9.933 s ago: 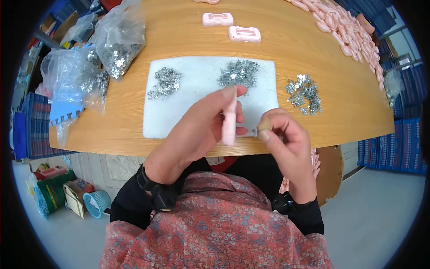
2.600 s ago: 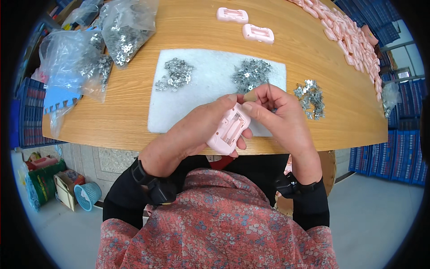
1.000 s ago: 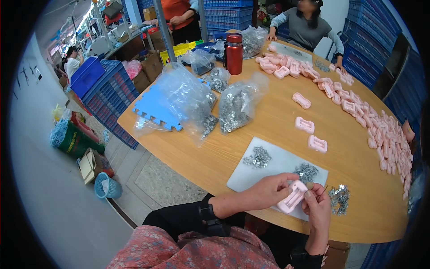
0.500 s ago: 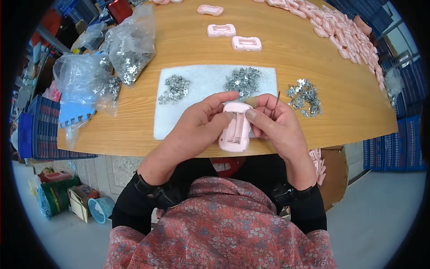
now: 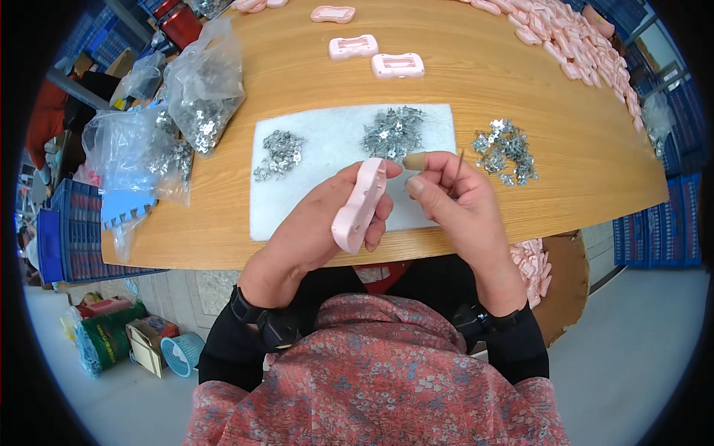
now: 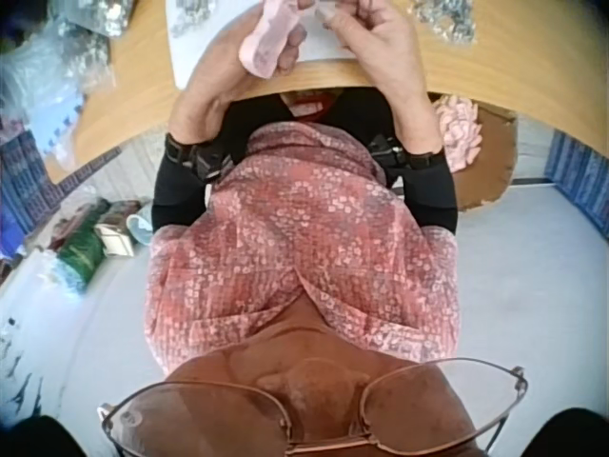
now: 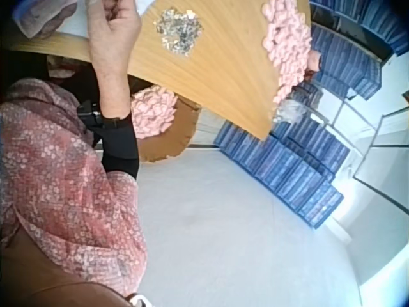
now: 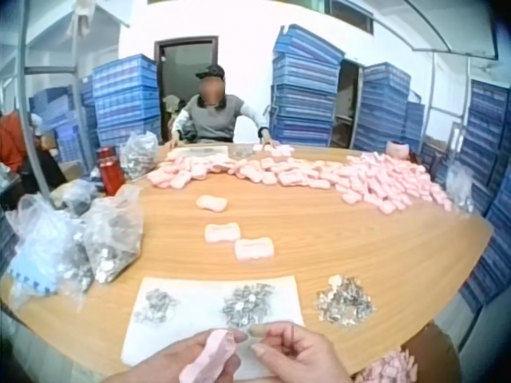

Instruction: The person inserts small metal components into pink plastic housings using a thin metal tool. They handle the parts one at a time, placing the metal pieces into slots within the plastic shells. The person also gathers and organizes a large pile of pink plastic parts on the table.

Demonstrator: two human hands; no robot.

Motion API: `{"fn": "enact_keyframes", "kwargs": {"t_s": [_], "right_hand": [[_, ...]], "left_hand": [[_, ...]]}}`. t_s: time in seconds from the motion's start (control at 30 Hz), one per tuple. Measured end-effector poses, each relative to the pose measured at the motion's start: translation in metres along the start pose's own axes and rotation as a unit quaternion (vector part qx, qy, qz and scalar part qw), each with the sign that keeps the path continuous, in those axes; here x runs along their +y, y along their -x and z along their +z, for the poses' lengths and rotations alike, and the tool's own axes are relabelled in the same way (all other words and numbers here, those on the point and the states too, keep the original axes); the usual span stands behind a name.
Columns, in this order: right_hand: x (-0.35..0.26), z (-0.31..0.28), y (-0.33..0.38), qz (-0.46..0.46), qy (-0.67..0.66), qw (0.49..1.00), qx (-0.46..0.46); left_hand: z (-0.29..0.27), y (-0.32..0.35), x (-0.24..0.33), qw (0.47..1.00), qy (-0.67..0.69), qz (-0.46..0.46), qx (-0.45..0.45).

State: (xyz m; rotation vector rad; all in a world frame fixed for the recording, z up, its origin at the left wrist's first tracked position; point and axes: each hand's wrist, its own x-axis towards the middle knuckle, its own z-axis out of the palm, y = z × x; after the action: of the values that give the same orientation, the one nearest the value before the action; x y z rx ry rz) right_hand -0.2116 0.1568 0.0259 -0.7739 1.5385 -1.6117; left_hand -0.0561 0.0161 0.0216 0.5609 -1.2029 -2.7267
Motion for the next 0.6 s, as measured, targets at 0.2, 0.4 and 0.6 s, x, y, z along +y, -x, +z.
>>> {"fn": "enact_keyframes", "kwargs": {"t_s": [0.2, 0.4, 0.6], "right_hand": [[-0.001, 0.008, -0.003, -0.007, 0.018, 0.999, -0.038], [0.016, -0.001, -0.01, 0.043, -0.028, 0.996, -0.077], [0.01, -0.02, 0.004, 0.049, 0.013, 0.998, -0.027]], "left_hand": [[-0.001, -0.001, -0.006, 0.996, 0.062, -0.034, -0.052], [-0.013, 0.001, -0.008, 0.979, 0.129, -0.105, -0.12], [-0.01, 0.004, -0.005, 0.991, 0.065, -0.098, -0.065]]}}
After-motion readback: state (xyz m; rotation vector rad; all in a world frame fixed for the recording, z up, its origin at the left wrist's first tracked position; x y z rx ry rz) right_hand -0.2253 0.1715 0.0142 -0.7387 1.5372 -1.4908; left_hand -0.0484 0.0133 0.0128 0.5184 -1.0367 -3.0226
